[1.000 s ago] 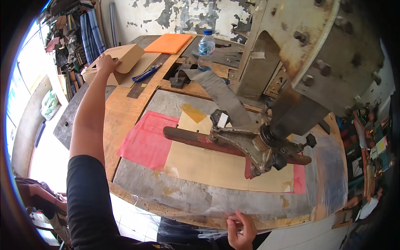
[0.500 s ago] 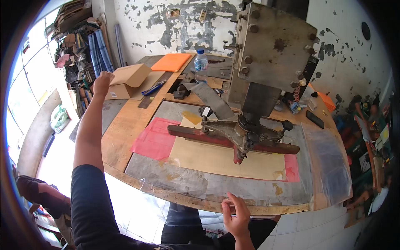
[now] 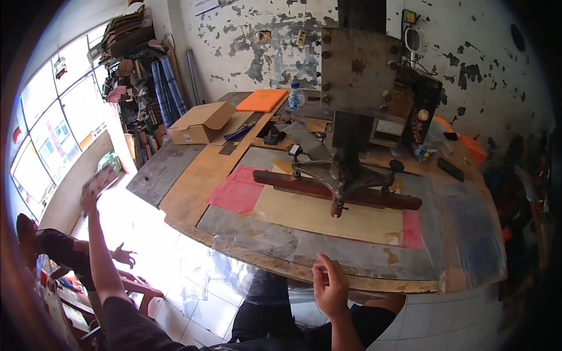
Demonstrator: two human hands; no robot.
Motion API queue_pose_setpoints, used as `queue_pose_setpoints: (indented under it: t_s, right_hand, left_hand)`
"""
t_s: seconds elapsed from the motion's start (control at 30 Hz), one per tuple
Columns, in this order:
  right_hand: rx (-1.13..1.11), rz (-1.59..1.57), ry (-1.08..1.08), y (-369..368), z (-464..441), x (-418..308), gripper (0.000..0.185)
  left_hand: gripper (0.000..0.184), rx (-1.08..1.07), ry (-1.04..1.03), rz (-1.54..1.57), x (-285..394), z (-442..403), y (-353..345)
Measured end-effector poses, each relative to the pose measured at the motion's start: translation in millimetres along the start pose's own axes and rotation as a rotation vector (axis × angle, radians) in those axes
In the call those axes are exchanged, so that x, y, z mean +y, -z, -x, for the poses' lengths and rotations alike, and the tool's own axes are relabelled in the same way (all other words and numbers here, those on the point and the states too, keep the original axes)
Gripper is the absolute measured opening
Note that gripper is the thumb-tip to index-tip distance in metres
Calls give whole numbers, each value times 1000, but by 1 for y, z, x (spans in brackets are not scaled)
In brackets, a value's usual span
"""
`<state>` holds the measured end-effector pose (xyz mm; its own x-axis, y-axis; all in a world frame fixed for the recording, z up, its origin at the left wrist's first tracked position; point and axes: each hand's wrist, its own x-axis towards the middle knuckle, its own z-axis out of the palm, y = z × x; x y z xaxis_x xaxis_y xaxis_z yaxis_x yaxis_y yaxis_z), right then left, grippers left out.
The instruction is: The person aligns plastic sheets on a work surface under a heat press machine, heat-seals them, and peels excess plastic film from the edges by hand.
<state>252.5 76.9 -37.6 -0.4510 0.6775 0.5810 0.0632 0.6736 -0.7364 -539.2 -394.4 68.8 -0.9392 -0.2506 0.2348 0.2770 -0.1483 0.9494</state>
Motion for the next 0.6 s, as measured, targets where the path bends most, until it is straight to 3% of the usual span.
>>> queue_pose_setpoints:
  t_s: [0.1,0.27,0.6]
  right_hand:
    - [-1,10,28,0,1,3,38]
    - [-7,7,33,0,-1,-1,37]
    - [-25,31,20,-1,2,1,37]
  left_hand:
    - [42,192,62,89,1,43,102]
    - [43,407,91,131,0,102,213]
    - [45,582,99,131,-8,156,289]
